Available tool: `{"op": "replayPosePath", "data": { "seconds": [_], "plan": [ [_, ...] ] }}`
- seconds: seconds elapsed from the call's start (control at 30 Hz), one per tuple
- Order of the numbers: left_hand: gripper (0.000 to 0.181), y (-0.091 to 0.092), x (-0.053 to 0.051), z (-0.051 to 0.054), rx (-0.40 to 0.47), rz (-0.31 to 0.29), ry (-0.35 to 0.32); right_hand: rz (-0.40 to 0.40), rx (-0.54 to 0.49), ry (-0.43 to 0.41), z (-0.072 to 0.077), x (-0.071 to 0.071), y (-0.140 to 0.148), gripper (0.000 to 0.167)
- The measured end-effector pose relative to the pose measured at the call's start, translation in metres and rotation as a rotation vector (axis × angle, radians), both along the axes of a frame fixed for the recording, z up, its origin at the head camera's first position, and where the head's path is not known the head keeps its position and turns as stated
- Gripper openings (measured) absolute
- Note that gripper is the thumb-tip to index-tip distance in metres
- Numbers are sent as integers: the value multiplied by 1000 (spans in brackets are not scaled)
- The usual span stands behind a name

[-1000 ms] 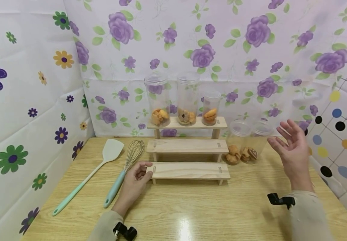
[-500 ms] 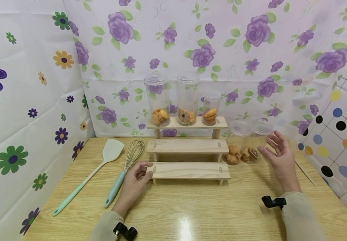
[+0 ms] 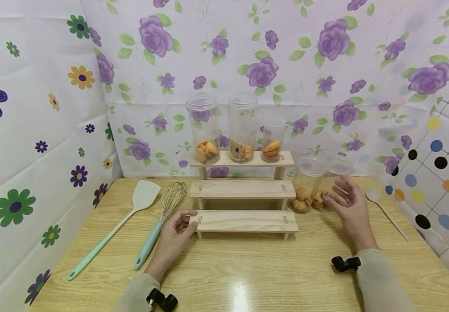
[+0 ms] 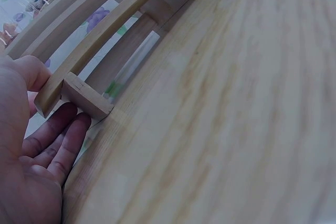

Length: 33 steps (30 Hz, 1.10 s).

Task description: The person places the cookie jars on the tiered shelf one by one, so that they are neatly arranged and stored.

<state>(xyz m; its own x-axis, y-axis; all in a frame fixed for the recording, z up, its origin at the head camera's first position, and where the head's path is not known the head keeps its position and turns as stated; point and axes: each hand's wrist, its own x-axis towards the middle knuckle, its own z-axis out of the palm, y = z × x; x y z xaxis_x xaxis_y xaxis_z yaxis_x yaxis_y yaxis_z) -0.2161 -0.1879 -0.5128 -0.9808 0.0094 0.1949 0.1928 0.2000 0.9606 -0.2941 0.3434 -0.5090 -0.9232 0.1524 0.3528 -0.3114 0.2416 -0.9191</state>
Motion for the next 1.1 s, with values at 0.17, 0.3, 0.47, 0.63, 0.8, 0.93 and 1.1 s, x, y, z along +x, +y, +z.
{"op": "replayPosePath", "data": {
  "seconds": [0.17, 0.3, 0.47, 0.63, 0.8, 0.93, 1.1],
  "plan": [
    [26, 0, 0, 0, 0, -1, -6, 0, 8, 18, -6, -6, -1, 87],
    [26, -1, 0, -1, -5, 5, -10, -9, 10, 22, -8, -7, -2, 87],
    [25, 0, -1, 0, -12, 8, -8, -16, 20, 45, -9, -7, -3, 86],
    [26, 1, 1, 1, -7, 2, -1, -29, 3, 43, -10, -8, -3, 86],
    [26, 0, 1, 1, -2, -3, -2, -51, -22, 49, -6, -5, -4, 85],
    [26, 0, 0, 0, -3, -6, -5, -80, -36, 54, 1, -2, -4, 83],
    [26, -1, 0, -1, -4, -6, 0, -113, -52, 44, 11, 1, -2, 80]
  ]
}}
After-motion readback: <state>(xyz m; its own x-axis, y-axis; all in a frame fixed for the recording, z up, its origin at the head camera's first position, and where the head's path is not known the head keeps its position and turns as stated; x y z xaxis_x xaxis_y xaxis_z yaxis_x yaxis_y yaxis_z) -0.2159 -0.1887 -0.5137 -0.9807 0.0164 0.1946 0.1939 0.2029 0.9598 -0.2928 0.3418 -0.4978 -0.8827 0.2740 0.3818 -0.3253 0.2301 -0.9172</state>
